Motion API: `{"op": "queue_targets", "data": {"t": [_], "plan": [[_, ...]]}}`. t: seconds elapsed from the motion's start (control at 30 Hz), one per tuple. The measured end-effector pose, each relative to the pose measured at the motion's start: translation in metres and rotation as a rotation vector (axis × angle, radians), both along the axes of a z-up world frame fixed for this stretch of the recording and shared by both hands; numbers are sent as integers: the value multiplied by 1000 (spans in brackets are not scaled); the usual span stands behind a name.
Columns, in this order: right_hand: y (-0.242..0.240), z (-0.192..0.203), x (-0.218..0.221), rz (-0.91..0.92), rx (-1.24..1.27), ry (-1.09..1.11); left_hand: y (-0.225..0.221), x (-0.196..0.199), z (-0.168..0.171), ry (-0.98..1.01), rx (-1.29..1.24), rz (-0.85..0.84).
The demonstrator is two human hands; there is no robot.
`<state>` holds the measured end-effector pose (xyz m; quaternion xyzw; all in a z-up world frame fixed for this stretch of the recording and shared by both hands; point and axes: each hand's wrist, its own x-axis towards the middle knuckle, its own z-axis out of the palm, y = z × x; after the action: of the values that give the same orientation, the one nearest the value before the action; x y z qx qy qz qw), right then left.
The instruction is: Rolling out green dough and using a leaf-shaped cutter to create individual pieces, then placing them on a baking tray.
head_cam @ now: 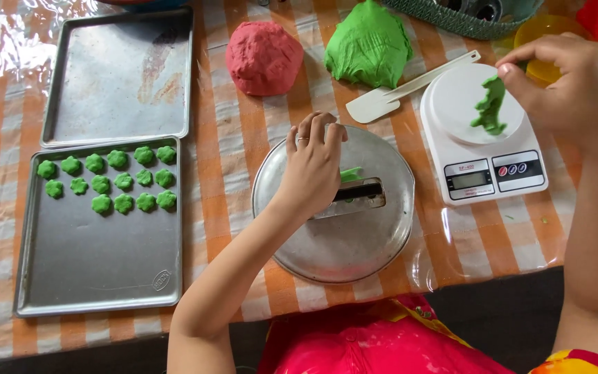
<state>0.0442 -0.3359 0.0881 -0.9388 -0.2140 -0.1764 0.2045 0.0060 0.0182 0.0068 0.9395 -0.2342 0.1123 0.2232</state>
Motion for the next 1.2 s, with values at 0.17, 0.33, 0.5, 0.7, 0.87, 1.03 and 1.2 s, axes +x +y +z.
{"op": "queue_targets", "data": {"t": [0.17,0.33,0.5,0.7,0.87,1.03,1.2], "plan": [[-32,-36,9,-44,-31,-99,1,1,-4,-2,7,-13],[-43,-42,6,-30,-46,-245,2,-1,-1,7,5,-19],[-2,-14,-6,-321,-69,441,3,0,1,-8,6,-26],[3,-27,-12,-422,-59,395,4,0,0,-6,-5,-23],[17,-10,-9,-539,-120,689,4,1,0,-16,-5,-18],[-5,-25,-15,-492,-13,626,4,-1,2,-13,6,-23],[-40,-35,-16,-68,62,-71,4,0,-1,-21,7,-26]]}}
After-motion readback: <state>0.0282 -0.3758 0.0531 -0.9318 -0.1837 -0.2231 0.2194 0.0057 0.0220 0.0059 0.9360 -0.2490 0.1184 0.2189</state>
